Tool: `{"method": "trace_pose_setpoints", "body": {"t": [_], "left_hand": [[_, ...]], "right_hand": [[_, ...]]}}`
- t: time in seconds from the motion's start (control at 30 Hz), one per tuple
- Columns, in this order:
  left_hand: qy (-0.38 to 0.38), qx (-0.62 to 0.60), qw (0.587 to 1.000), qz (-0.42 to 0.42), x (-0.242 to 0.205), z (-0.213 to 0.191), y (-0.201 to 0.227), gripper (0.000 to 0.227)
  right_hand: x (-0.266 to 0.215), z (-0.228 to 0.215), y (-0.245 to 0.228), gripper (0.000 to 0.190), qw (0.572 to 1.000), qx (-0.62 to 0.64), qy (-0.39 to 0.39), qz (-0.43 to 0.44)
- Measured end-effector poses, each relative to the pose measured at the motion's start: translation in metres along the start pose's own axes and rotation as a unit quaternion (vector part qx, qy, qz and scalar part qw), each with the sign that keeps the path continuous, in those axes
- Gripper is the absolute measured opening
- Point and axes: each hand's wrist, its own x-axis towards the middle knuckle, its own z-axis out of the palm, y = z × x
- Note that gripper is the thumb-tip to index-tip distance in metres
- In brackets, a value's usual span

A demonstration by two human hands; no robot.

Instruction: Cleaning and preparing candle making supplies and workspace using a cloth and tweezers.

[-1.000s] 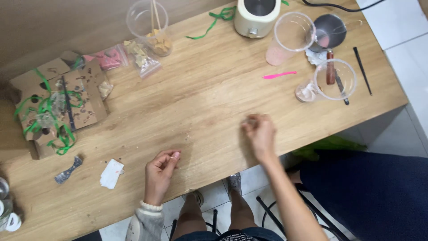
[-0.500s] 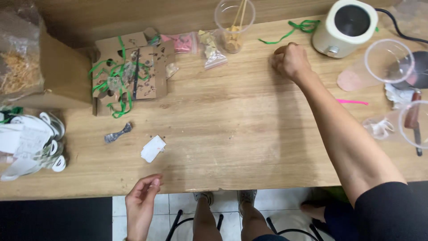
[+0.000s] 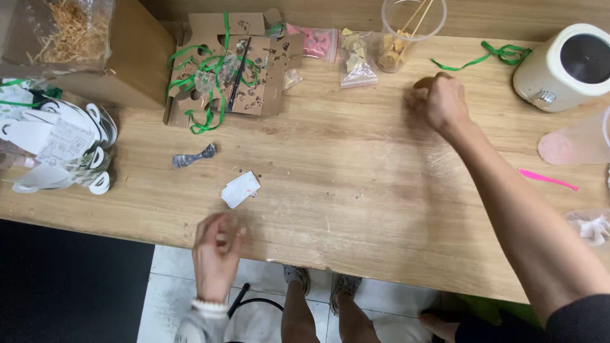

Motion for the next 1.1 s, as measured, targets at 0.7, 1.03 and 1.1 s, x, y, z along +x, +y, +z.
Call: {"method": "trace_pose_setpoints", "body": {"t": [0.7, 1.03, 1.1], "left_hand": [[-0.028, 0.135, 0.957, 0.254, 0.081, 0.027, -0.015, 0.056], [-0.027, 0.041, 0.981, 0.185, 0.072, 0.027, -0.022, 0.037], [-0.025, -0.069, 0.985, 0.154, 0.068, 0.025, -0.029, 0.030]], "right_hand": [[-0.087, 0.044, 0.024, 0.006, 0.990, -0.031, 0.052, -0.128], [-0.101, -0.011, -0.020, 0.036, 0.996, -0.050, -0.017, 0.065], [-0.085, -0.021, 0.043, 0.023, 0.990, -0.128, 0.049, 0.030]]}}
